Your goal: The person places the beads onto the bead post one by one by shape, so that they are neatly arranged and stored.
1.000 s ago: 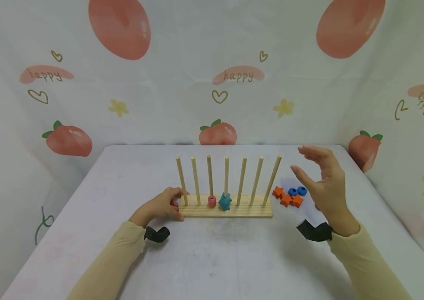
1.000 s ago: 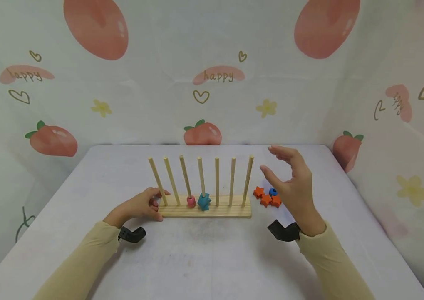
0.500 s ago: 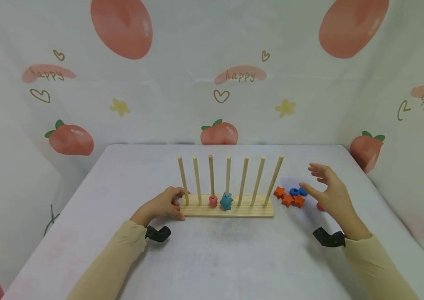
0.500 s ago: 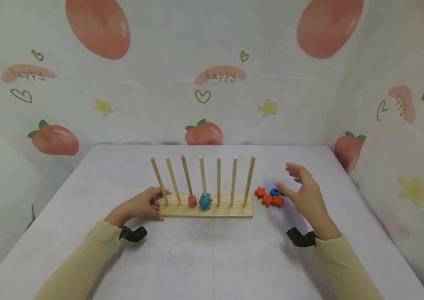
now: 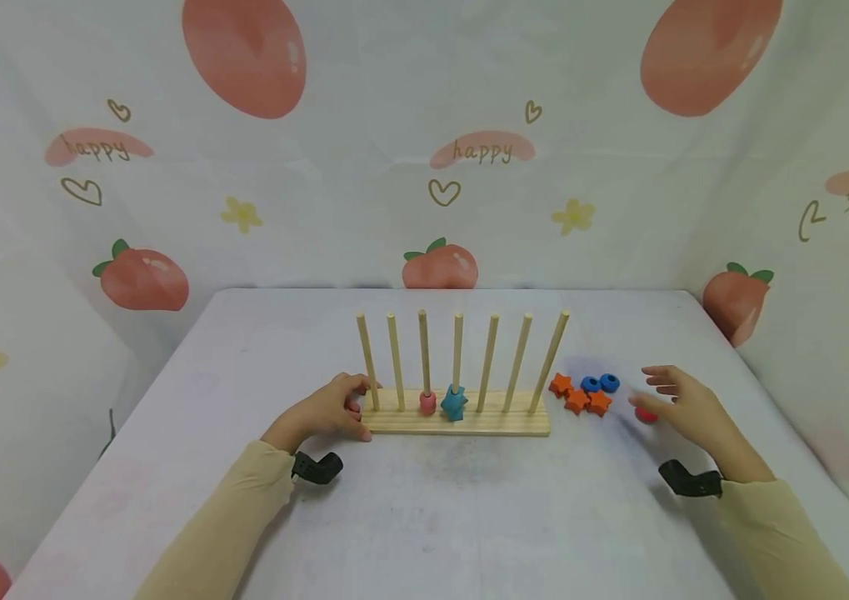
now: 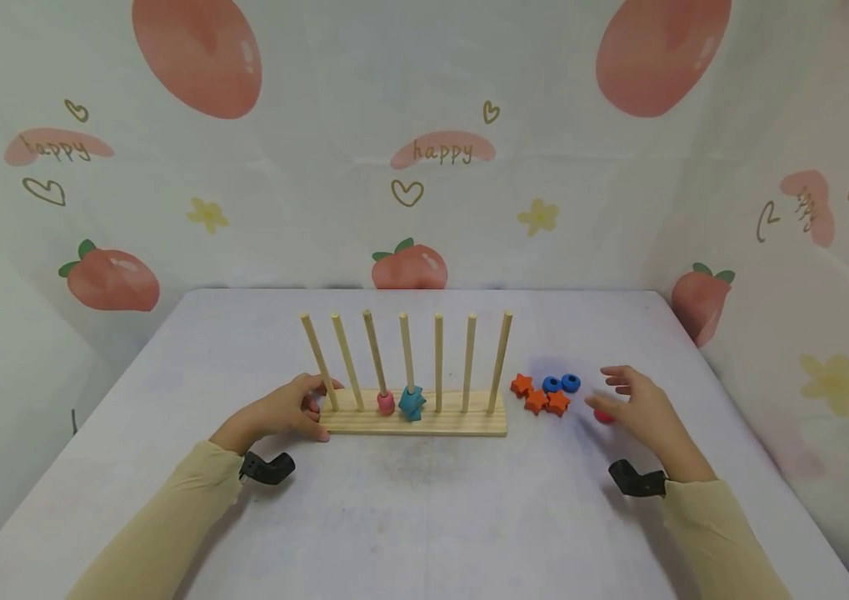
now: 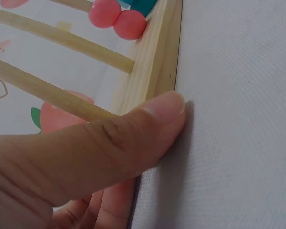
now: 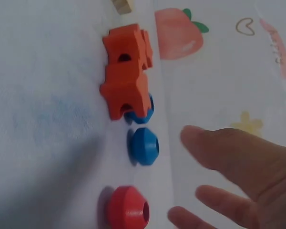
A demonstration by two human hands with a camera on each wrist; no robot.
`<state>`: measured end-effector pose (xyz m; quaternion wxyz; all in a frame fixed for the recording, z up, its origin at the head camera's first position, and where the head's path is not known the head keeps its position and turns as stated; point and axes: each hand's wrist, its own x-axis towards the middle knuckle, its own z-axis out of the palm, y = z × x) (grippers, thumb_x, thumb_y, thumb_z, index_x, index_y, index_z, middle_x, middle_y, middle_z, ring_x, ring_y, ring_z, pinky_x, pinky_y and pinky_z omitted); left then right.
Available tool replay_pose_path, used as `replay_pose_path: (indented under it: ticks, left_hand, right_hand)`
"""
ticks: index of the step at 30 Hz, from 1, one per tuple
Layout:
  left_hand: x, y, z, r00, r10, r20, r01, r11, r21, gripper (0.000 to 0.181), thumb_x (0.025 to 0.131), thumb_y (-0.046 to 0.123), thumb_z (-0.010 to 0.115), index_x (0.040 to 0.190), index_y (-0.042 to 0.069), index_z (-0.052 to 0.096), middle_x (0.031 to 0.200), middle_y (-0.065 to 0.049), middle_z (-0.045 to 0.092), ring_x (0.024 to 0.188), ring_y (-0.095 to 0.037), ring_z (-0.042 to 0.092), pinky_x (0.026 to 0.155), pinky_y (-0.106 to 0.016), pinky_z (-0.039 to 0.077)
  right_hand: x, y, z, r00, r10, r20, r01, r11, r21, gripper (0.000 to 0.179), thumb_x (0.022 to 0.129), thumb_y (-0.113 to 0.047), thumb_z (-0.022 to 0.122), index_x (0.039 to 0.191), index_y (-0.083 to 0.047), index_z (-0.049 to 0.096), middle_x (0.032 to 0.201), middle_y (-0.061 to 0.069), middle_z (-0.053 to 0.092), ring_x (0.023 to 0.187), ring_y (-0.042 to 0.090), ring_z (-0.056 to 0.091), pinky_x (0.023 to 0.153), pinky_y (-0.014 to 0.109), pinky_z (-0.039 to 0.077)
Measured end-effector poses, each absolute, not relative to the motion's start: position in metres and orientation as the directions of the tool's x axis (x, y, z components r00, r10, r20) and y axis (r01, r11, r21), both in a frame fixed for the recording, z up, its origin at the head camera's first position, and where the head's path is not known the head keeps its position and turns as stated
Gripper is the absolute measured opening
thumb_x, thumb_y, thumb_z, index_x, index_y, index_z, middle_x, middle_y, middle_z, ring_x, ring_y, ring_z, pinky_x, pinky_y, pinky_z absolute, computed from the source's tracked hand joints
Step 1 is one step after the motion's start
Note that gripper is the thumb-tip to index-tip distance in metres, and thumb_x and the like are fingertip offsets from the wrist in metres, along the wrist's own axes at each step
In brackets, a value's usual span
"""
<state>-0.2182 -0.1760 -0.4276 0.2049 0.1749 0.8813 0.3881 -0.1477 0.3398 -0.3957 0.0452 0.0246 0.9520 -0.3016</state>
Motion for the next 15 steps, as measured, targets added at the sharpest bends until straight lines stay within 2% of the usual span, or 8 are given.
replay_pose_path:
  ticks: [7, 15]
  left_hand:
    - [-0.217, -0.176, -0.428, -0.858, 0.461, -0.227, 0.14, 0.634, 0.76, 0.075, 0.063, 0.007, 0.089, 0.127, -0.001, 0.05, 0.113, -0.016, 0.045, 0.088, -0.02, 0.047, 0.075, -0.029, 0.041]
    - [-0.216, -0.176, -0.425, -0.857, 0.462, -0.229, 0.141, 0.638, 0.757, 0.072, 0.064, 0.006, 0.089, 0.125, 0.0, 0.051, 0.115, -0.016, 0.044, 0.088, -0.02, 0.046, 0.076, -0.029, 0.04]
  right_hand:
    - [-0.148, 0.352, -0.405, -0.977, -0.01, -0.213, 0.115, 0.815, -0.567, 0.069, 0.087, -0.039, 0.07, 0.132, 0.007, 0.045, 0.124, 0.032, 0.053, 0.113, 0.047, 0.053, 0.086, 0.055, 0.047]
    - [-0.151, 0.353, -0.408, -0.975, -0.032, -0.22, 0.093, 0.838, -0.538, 0.065, 0.082, -0.035, 0.076, 0.125, 0.007, 0.051, 0.117, 0.03, 0.058, 0.104, 0.043, 0.057, 0.083, 0.052, 0.049]
